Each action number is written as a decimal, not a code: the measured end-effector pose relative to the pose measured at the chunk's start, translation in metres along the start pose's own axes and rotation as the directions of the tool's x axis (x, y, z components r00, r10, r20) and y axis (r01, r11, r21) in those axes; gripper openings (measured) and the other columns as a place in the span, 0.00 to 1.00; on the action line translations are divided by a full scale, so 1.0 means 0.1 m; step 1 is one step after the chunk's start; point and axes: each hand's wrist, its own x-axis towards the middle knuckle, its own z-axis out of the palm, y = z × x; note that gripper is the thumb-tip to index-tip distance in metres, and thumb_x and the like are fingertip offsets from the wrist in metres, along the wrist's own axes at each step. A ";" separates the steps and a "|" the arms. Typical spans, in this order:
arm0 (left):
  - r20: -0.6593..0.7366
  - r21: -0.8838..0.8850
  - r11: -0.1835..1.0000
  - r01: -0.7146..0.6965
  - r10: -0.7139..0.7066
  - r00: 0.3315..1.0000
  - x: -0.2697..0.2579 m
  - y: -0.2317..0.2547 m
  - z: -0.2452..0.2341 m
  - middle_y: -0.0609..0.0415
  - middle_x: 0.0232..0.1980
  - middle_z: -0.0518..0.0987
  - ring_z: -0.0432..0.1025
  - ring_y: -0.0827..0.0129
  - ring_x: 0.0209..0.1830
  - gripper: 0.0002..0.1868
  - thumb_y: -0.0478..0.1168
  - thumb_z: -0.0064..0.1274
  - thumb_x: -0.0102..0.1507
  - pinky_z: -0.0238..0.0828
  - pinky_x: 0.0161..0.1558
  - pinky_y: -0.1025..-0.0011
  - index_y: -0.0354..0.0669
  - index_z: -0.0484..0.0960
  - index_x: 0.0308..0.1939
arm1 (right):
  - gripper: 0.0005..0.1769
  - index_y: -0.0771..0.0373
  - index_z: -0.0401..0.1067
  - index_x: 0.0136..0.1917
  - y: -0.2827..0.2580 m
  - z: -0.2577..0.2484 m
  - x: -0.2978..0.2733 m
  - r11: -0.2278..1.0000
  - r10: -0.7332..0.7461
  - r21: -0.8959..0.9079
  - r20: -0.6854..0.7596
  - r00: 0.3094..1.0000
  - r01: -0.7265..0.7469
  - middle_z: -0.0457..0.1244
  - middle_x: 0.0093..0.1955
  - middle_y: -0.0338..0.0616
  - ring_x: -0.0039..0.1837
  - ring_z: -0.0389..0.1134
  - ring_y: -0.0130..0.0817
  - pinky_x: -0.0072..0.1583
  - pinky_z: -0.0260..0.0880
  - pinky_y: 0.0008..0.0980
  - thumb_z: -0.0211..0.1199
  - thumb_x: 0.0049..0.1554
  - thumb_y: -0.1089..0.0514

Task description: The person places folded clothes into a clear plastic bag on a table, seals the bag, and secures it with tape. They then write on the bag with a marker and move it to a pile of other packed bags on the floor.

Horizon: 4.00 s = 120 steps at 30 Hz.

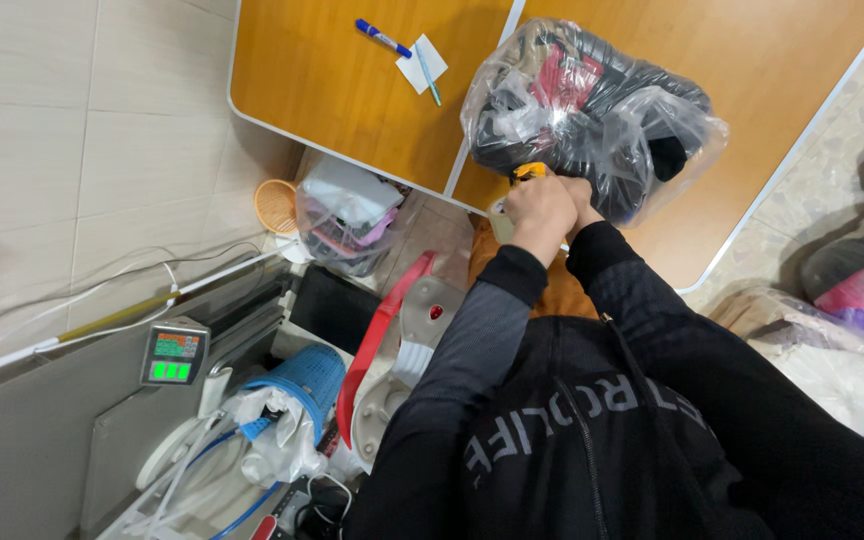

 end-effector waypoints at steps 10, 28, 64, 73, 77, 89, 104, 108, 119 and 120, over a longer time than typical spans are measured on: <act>-0.031 -0.063 0.986 0.153 -0.155 0.987 -0.75 -1.30 0.32 0.38 0.43 0.85 0.79 0.45 0.47 0.26 0.60 0.52 0.61 0.75 0.49 0.51 0.40 0.89 0.38 | 0.28 0.72 0.78 0.44 -0.39 -0.44 -0.18 0.636 0.547 0.533 0.199 0.813 -0.558 0.71 0.38 0.48 0.31 0.69 0.34 0.35 0.63 0.36 0.69 0.58 0.40; -0.285 -0.400 0.850 -0.342 0.239 0.928 -1.10 -1.32 -0.23 0.40 0.30 0.82 0.78 0.43 0.33 0.27 0.64 0.52 0.64 0.74 0.36 0.50 0.42 0.86 0.35 | 0.43 0.73 0.45 0.80 -1.12 -1.02 0.16 0.524 -0.249 -0.821 0.107 0.963 0.227 0.38 0.85 0.62 0.85 0.34 0.55 0.80 0.27 0.54 0.49 0.64 0.42; -0.196 -0.976 0.042 -0.213 0.257 0.946 -0.27 -0.40 -0.15 0.58 0.32 0.80 0.74 0.76 0.26 0.21 0.51 0.51 0.69 0.70 0.30 0.74 0.33 0.83 0.42 | 0.09 0.61 0.66 0.52 -0.29 -1.68 -0.17 0.700 -0.126 -0.713 -0.162 0.979 -0.028 0.65 0.47 0.47 0.50 0.71 0.44 0.44 0.74 0.39 0.59 0.57 0.66; -0.323 -0.871 0.257 -0.418 0.340 0.883 0.42 0.34 -0.01 0.50 0.31 0.82 0.74 0.68 0.29 0.24 0.54 0.52 0.69 0.71 0.33 0.69 0.33 0.85 0.43 | 0.10 0.62 0.65 0.50 -0.02 -1.38 -0.51 0.705 -0.181 -0.708 -0.133 0.974 0.034 0.63 0.49 0.47 0.57 0.67 0.45 0.52 0.73 0.37 0.57 0.53 0.65; -0.326 -0.644 0.618 -0.450 0.310 0.893 0.65 0.49 0.15 0.40 0.33 0.83 0.79 0.49 0.35 0.29 0.62 0.51 0.66 0.73 0.37 0.59 0.35 0.86 0.38 | 0.07 0.61 0.66 0.55 -0.16 -1.48 -0.56 0.777 0.008 -0.625 -0.102 0.995 -0.071 0.62 0.52 0.48 0.58 0.65 0.45 0.58 0.70 0.42 0.56 0.63 0.61; -0.270 -0.522 0.787 -0.328 0.212 0.939 0.48 0.51 -0.06 0.38 0.32 0.83 0.79 0.43 0.39 0.31 0.66 0.50 0.64 0.74 0.41 0.53 0.40 0.88 0.33 | 0.23 0.72 0.71 0.66 0.22 -1.12 -0.53 0.665 -0.132 -0.747 -0.079 0.988 0.029 0.59 0.73 0.63 0.66 0.62 0.52 0.63 0.70 0.46 0.57 0.57 0.63; -0.298 -0.672 0.664 -0.327 0.162 0.941 -0.15 0.03 0.19 0.42 0.26 0.81 0.80 0.50 0.28 0.30 0.64 0.55 0.62 0.73 0.32 0.59 0.37 0.85 0.31 | 0.27 0.73 0.70 0.68 0.64 -0.82 -0.41 0.664 -0.121 -0.747 -0.138 0.983 -0.023 0.62 0.68 0.60 0.64 0.63 0.51 0.61 0.70 0.47 0.56 0.57 0.61; -0.273 -0.641 0.699 -0.317 0.178 0.945 -0.40 -0.25 0.34 0.40 0.27 0.81 0.79 0.50 0.28 0.29 0.63 0.55 0.63 0.72 0.31 0.59 0.37 0.85 0.33 | 0.28 0.74 0.69 0.72 0.60 -0.86 -0.38 0.550 -0.178 -0.835 -0.105 0.979 0.011 0.65 0.67 0.59 0.61 0.66 0.46 0.55 0.72 0.41 0.56 0.60 0.62; -0.193 -0.665 0.709 -0.233 0.137 0.971 -0.87 -0.88 0.55 0.39 0.27 0.80 0.79 0.47 0.27 0.27 0.61 0.57 0.63 0.71 0.32 0.57 0.36 0.84 0.34 | 0.28 0.71 0.69 0.72 0.45 -0.96 -0.43 0.524 -0.177 -0.852 -0.081 0.981 0.024 0.66 0.61 0.51 0.62 0.64 0.43 0.51 0.74 0.39 0.58 0.63 0.54; -0.218 -0.637 0.727 -0.255 0.148 0.965 -0.85 -0.88 0.57 0.38 0.28 0.81 0.78 0.46 0.28 0.28 0.62 0.56 0.63 0.72 0.32 0.57 0.37 0.85 0.34 | 0.28 0.72 0.69 0.73 0.42 -1.00 -0.42 0.518 -0.142 -0.855 -0.056 0.988 0.026 0.65 0.60 0.48 0.63 0.64 0.43 0.53 0.74 0.39 0.58 0.63 0.56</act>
